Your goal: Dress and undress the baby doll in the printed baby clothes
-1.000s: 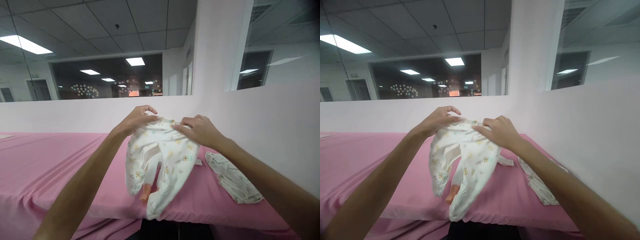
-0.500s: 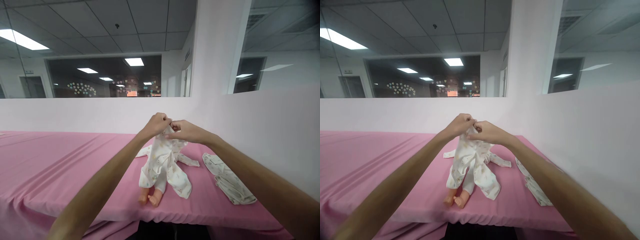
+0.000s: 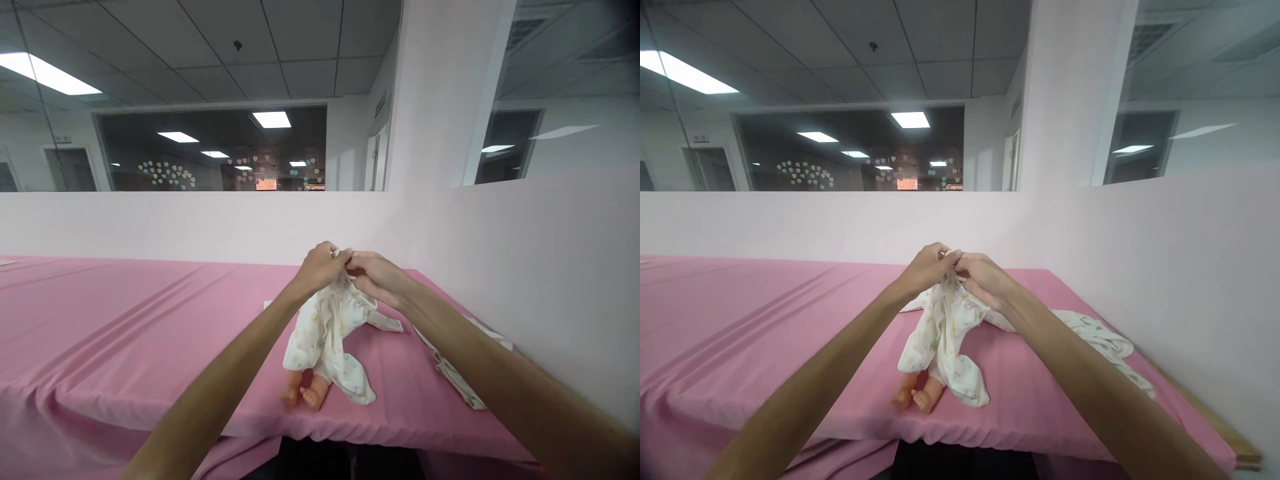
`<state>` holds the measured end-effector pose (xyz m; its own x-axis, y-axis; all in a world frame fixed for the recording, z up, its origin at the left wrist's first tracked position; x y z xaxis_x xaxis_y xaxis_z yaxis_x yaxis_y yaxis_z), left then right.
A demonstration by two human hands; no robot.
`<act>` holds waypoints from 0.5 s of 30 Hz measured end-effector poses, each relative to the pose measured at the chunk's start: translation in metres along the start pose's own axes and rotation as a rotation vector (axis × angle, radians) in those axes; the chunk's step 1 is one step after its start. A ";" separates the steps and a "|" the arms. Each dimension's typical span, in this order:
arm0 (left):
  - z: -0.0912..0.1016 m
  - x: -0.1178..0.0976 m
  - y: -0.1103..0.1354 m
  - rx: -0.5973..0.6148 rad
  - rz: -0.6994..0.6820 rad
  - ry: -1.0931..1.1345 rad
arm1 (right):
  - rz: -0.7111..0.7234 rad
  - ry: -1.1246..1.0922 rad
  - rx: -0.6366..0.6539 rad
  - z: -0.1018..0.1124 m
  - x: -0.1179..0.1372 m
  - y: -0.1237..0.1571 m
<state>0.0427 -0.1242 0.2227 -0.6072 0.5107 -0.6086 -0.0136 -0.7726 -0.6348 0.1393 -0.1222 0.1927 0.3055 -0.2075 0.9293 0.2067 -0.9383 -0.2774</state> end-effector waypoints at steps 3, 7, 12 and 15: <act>-0.003 -0.003 0.000 0.030 -0.018 0.141 | 0.017 -0.126 0.026 0.003 0.000 0.003; -0.005 -0.006 0.006 0.028 -0.019 0.237 | 0.012 -0.195 -0.033 0.014 -0.007 -0.001; -0.010 -0.018 0.016 -0.010 -0.018 0.358 | -0.008 -0.062 0.028 0.020 -0.025 -0.010; -0.015 -0.032 0.031 0.035 -0.067 0.395 | -0.027 0.092 0.042 0.029 -0.033 -0.010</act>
<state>0.0738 -0.1587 0.2156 -0.2520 0.6610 -0.7068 -0.0740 -0.7414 -0.6670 0.1542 -0.0975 0.1575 0.2125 -0.2084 0.9547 0.2532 -0.9319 -0.2598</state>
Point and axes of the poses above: each hand's wrist, its own y-axis away from the middle knuckle, its own z-axis out of the back of the hand, x = y × z, the point moved 7 cm from there along -y, towards the middle knuckle, and after that the axes turned 15 degrees about -x, right-handed, at the moved point
